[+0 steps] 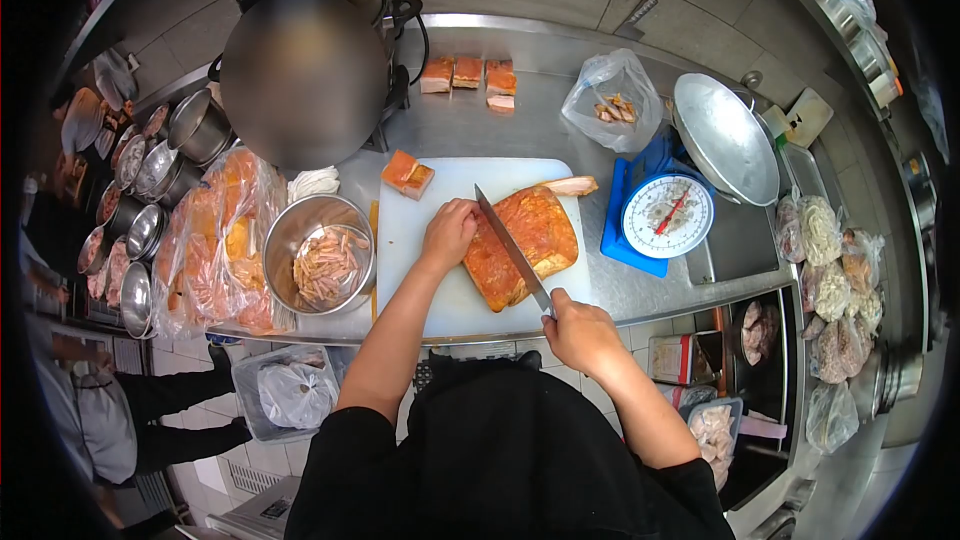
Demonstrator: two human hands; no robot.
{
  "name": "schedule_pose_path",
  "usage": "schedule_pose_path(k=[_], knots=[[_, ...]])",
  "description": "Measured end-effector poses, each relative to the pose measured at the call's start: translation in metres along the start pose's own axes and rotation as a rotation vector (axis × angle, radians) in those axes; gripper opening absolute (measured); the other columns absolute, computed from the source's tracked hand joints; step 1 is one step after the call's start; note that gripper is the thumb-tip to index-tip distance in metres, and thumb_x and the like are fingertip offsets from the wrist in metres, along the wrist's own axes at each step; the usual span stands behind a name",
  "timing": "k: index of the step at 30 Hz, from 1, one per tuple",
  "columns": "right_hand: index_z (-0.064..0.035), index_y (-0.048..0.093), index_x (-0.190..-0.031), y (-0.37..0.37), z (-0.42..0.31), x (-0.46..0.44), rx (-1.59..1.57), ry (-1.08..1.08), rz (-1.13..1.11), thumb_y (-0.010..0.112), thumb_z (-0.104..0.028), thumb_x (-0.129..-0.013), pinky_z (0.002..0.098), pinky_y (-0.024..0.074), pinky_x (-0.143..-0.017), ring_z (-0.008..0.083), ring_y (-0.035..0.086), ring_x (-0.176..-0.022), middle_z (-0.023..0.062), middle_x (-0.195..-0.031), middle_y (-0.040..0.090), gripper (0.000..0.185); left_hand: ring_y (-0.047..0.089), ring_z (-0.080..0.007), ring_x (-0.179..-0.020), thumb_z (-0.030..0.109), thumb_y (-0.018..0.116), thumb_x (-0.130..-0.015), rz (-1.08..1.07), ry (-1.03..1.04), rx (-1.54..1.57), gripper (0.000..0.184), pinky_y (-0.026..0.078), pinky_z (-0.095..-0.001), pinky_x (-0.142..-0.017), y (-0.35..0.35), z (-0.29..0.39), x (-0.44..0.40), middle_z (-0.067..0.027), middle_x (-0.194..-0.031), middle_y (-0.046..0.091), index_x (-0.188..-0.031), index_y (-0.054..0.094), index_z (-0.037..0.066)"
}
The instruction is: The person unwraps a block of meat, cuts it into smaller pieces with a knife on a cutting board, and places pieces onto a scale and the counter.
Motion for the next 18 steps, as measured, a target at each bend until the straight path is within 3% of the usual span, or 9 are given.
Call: schedule_pose_path(k=[9,11,14,18], knots=[[0.0021,0.052,-0.102,0.0042,0.004,-0.0007,-0.04,-0.033,0.079,0.062,-0.019,-0.095,0.0549,0.0528,-0.078,0.046,0.069,-0.084,0.0269,-0.082,0.07,0.025,0.06,-0.0336,-0.105,0.008,0.051,-0.089,-0.046,-0.055,-0.003,0.024,0.05,-0.0434,-0.093,0.0014,-0.0026,0.0,-0.013,-0.107,0.065,-0.108,0.065,0.004],[0.002,0.052,-0.102,0.0046,0.0045,-0.0011,-0.035,-0.034,0.085,0.063,-0.019,-0.095,0.0551,0.0528,-0.078,0.046,0.069,-0.084,0.0267,-0.081,0.07,0.025,0.061,-0.0332,-0.099,0.006,0.051,-0.091,-0.008,-0.018,0.002,0.019,0.05,-0.0423,-0.089,-0.0007,0.0011,0.0,-0.0144,-0.102,0.064,-0.105,0.064,0.003],[0.0041,0.054,-0.108,-0.0012,-0.0008,-0.001,-0.002,0.011,-0.011,0.058,-0.017,-0.097,0.0518,0.0537,-0.085,0.0425,0.071,-0.091,0.0267,-0.089,0.072,0.025,0.061,-0.0333,-0.101,0.005,0.05,-0.091,0.004,-0.001,-0.003,0.019,0.049,-0.0425,-0.089,0.0006,-0.0011,-0.0001,-0.0146,-0.103,0.064,-0.105,0.064,0.003],[0.004,0.053,-0.108,-0.0026,-0.0019,-0.0005,-0.007,0.005,-0.009,0.058,-0.017,-0.097,0.052,0.0538,-0.084,0.0427,0.071,-0.091,0.0266,-0.088,0.071,0.025,0.061,-0.0337,-0.101,0.005,0.05,-0.091,-0.005,-0.005,-0.003,0.019,0.049,-0.0427,-0.089,-0.0006,0.0003,-0.0004,-0.0149,-0.103,0.064,-0.105,0.064,0.003]])
Point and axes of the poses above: each hand's wrist, its own x-axis away from the middle knuckle, its own y-axis out of the palm, z = x × y, the point moved 5 cm from there along -x, towards the middle knuckle
